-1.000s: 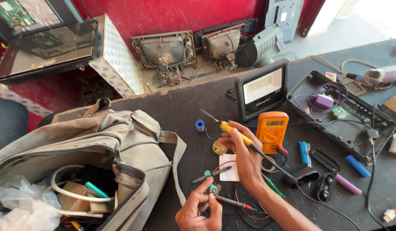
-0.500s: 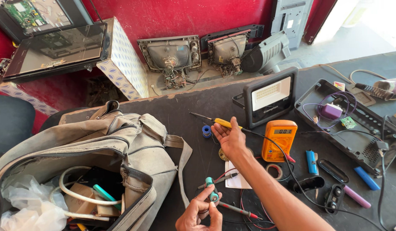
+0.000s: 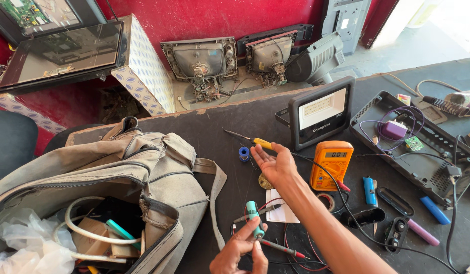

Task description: The person uses a soldering iron and solder wire to attach wires to a small cylindrical component. They repeatedly heat the joint and apply solder, then inspect the connection by holding the component and wires.

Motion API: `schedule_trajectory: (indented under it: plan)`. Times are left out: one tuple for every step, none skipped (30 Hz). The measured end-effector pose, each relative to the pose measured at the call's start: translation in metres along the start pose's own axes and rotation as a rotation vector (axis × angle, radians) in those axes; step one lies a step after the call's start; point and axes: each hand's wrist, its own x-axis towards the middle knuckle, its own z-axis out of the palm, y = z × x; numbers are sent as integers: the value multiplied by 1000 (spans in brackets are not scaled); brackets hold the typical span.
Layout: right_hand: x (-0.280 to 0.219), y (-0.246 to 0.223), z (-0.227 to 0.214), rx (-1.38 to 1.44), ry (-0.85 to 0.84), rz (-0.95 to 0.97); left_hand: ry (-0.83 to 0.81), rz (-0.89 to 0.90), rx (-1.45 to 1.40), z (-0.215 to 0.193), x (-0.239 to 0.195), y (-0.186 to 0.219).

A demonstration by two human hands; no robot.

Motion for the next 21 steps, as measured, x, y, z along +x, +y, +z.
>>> schedule_trajectory:
  plan:
    - [-13,-2,3,-7,-4,25,-29,47,73,-1,-1,0]
    - [-28,-4,6,-15,-6,51,-13,92,115,2,-2,0]
    - [-47,-8,7,-114,-61,59,2,138,157,4,-4,-1]
    - [-69,-12,6,-212,-119,69,18,186,202,5,-5,-2]
    - [-93,-15,0,-383,-253,-10,29,222,258,3,-5,-4]
    - [-117,-20,-6,-556,-387,-96,40,259,307,4,-4,-7]
    - [-140,-23,-14,-822,-341,-162,51,296,356,7,-3,-10]
    - [-160,-24,-23,-1087,-278,-227,67,338,350,11,-3,-14]
    - [-171,-25,-28,-1185,-323,-234,84,380,345,17,-4,-16]
    - [-184,-27,-36,-1281,-361,-240,95,418,336,21,-7,-16]
    - [-195,-31,-44,-1377,-400,-244,31,414,322,24,-12,-14]
    - [-201,-35,-48,-1338,-378,-221,-29,421,309,25,-12,-13]
    - [-207,-39,-52,-1299,-356,-198,-89,428,295,27,-13,-12]
    - [-210,-43,-56,-1258,-337,-175,-127,454,282,30,-12,-12]
    - [-210,-46,-61,-1193,-306,-166,-165,481,268,34,-12,-13]
    - [-210,-49,-67,-1129,-268,-152,-207,501,252,37,-16,-14]
    - [-211,-53,-75,-1063,-231,-138,-240,516,239,38,-19,-16]
    - [-213,-57,-82,-1021,-203,-150,-273,533,227,37,-21,-20]
    - [-214,-61,-89,-979,-175,-161,-306,550,215,36,-24,-25]
    - [-214,-65,-95,-936,-151,-172,-280,379,169,33,-26,-30]
    - [-215,-69,-101,-904,-150,-191,-254,207,125,30,-29,-35]
